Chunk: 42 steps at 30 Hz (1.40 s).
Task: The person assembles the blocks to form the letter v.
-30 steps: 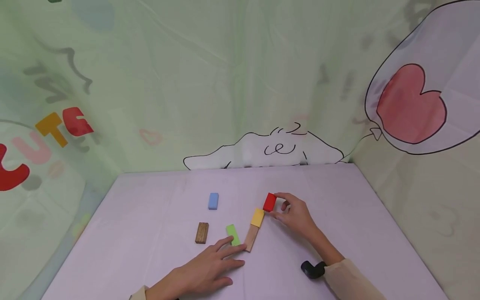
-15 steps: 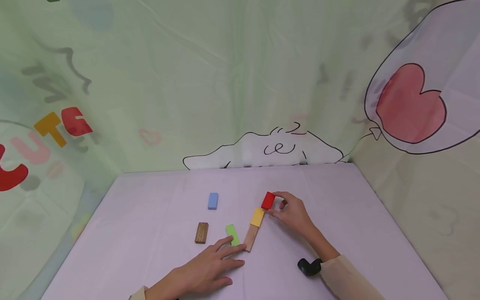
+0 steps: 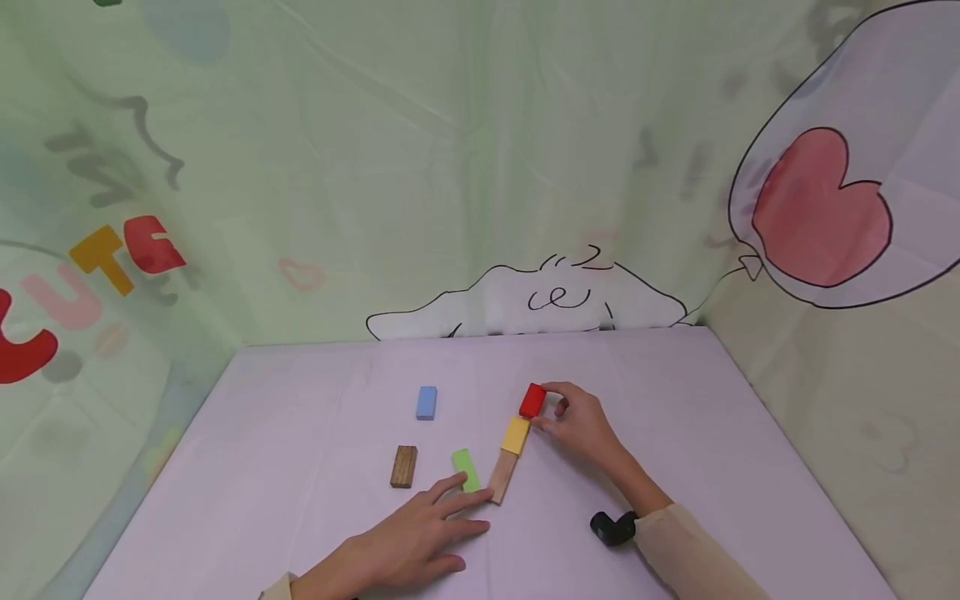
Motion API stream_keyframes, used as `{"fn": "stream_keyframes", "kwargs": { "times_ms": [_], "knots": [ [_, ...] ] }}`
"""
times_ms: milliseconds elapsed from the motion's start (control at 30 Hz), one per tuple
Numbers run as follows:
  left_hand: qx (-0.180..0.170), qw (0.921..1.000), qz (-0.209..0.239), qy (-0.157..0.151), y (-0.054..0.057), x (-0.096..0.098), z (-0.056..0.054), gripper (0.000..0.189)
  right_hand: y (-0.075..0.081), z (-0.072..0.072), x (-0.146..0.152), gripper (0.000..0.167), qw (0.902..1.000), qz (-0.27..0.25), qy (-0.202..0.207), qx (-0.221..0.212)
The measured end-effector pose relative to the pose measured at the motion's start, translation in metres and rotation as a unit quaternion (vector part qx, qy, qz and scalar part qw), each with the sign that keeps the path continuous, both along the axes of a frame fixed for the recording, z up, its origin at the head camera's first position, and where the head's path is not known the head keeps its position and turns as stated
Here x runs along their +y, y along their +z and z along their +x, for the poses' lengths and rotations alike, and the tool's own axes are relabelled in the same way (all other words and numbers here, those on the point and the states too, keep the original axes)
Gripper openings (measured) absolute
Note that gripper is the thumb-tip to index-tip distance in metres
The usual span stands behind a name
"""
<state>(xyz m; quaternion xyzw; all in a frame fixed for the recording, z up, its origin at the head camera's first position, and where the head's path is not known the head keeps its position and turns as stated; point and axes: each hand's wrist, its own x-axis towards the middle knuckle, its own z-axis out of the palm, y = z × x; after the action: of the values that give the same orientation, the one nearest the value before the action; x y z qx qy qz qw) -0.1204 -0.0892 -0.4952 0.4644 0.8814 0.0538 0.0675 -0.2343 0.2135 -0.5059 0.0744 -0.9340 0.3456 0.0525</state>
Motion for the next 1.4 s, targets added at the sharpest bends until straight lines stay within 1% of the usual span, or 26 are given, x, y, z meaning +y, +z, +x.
{"fn": "stream_keyframes", "kwargs": {
  "times_ms": [300,633,967,1400],
  "knots": [
    [0.006,1.0000,0.002,0.000,-0.003,-0.001,0.000,0.052,-0.002,-0.004,-0.004,0.059,1.0000,0.004,0.004,-0.005],
    [-0.022,0.9996,-0.007,0.015,-0.004,0.001,0.000,0.053,-0.003,-0.007,-0.003,0.057,0.9999,0.007,0.015,-0.001],
    [-0.010,0.9999,-0.003,0.006,-0.005,0.000,0.000,0.053,-0.002,-0.007,-0.003,0.056,0.9996,0.013,0.017,-0.018],
    [-0.017,0.9998,-0.002,0.008,-0.005,0.000,-0.001,0.053,-0.003,-0.010,0.000,0.054,0.9990,0.013,0.029,-0.032]
  ]
}}
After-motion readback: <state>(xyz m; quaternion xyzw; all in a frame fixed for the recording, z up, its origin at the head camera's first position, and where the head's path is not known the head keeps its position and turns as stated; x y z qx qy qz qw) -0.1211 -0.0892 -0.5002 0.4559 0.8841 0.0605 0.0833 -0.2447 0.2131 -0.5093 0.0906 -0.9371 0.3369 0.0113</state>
